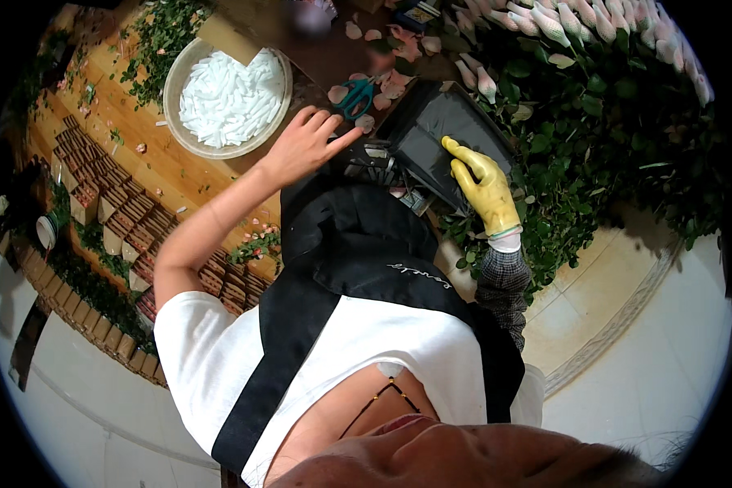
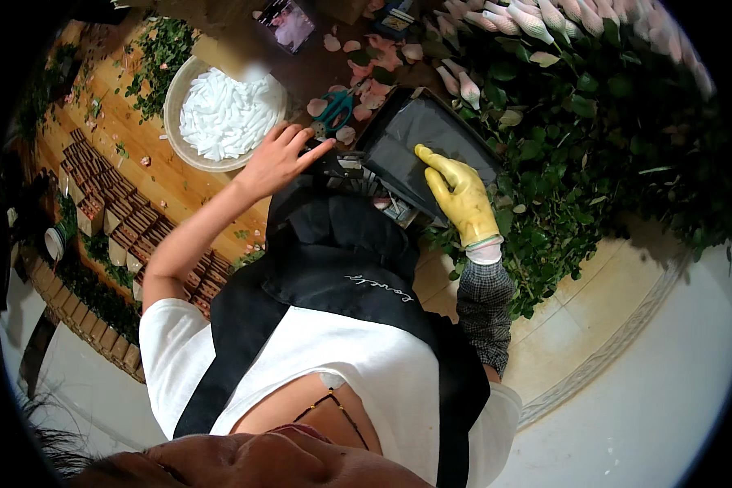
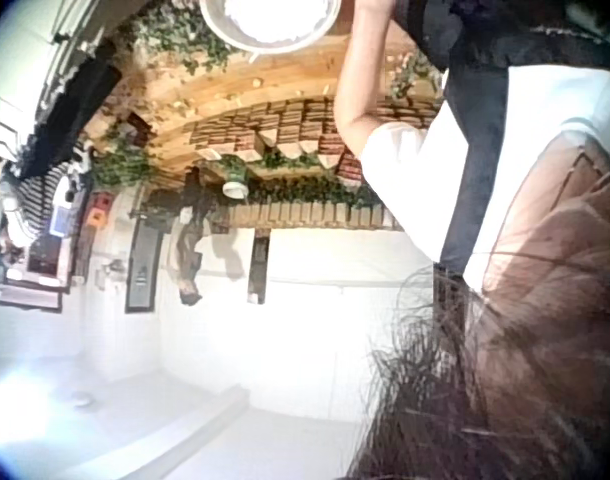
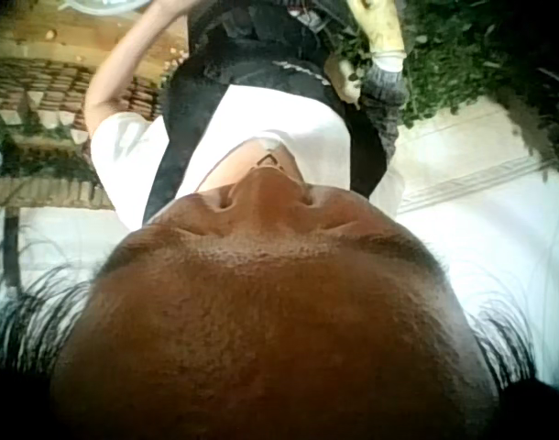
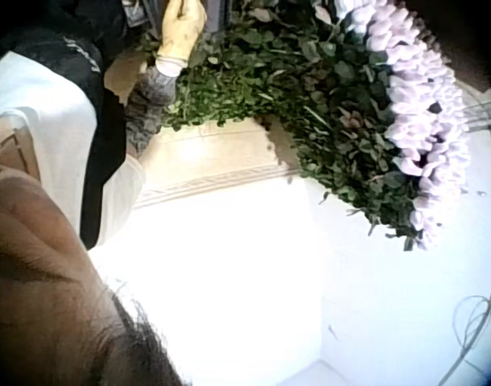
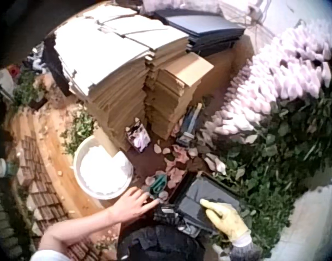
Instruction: The person picks up roses one at a time from a pile, arranges them together, and wraps the bunch with dark paper and brown paper. They secure the wrap using a tape dispenser.
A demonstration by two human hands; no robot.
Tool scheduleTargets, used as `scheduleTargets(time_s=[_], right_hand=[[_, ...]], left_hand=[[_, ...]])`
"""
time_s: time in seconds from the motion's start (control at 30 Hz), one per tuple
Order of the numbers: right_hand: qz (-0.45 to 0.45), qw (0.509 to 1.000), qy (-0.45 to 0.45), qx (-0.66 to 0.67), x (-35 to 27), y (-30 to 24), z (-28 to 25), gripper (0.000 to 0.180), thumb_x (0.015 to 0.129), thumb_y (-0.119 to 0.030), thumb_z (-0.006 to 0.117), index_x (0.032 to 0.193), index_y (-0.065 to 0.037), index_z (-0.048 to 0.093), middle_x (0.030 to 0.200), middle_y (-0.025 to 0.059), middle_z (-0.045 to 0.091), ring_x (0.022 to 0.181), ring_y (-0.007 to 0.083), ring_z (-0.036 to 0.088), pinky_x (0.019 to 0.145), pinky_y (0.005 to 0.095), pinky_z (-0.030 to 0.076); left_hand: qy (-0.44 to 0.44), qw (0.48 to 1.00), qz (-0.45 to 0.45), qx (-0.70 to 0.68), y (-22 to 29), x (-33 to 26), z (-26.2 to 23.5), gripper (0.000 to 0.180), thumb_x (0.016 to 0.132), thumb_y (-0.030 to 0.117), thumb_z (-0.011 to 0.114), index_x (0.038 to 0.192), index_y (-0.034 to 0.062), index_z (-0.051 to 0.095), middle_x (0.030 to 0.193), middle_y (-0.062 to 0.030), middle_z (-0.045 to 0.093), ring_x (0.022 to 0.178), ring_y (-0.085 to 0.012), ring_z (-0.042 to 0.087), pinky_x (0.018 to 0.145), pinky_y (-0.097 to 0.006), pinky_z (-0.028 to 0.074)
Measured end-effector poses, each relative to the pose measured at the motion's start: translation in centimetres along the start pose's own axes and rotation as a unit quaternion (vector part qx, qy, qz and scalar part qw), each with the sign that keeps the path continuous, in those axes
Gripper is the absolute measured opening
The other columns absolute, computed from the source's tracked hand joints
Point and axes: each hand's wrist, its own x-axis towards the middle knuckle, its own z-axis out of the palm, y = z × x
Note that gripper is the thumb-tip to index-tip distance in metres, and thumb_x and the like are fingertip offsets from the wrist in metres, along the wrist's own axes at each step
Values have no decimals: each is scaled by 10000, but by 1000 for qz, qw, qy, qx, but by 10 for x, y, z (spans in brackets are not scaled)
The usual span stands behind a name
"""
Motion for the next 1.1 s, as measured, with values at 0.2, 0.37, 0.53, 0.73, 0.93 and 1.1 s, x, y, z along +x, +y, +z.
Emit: scheduleTargets(time_s=[0.2,0.37,0.53,0.73,0.93,1.1], right_hand=[[-6,1000,13,17,-1,-1,2,354,963,-30,639,1313,-55,687,1177,89,749,907,162,697,826,290,553],[76,995,-18,68,5,-7,-6,329,975,-16,627,1296,-35,694,1112,78,752,839,125,676,781,269,550],[88,991,-18,101,6,-4,-6,323,981,0,606,1293,-12,688,1050,88,746,818,127,672,747,266,542],[63,995,15,78,9,-9,-5,303,921,-31,651,1210,-72,731,912,120,730,770,293,650,745,377,510],[43,992,63,98,-11,-9,-17,335,949,-35,648,1279,-53,701,1013,107,755,905,233,711,850,349,543],[27,907,94,409,-35,-56,-4,609,1009,-113,646,1552,0,393,1351,150,645,1205,215,626,1102,369,450]], left_hand=[[34,993,63,98,6,24,-39,508,848,156,587,1351,87,579,1068,-106,615,984,-239,597,930,-364,469],[-80,996,23,30,-25,23,15,161,808,158,596,947,81,567,837,-36,580,792,-198,628,793,-327,498],[14,990,126,-60,-69,58,-9,383,841,126,575,1220,98,627,1147,-89,645,1129,-269,623,979,-384,506],[-102,816,-301,-482,-62,29,31,441,962,104,649,1385,1,577,1156,-133,718,1043,-274,694,937,-366,538],[-80,708,-445,-543,-9,39,24,429,920,161,721,1276,-47,601,1057,-188,722,959,-243,684,902,-357,517],[87,847,-340,-400,42,43,-40,659,826,15,680,1452,10,475,1261,-216,605,1152,-415,599,1004,-409,471]])
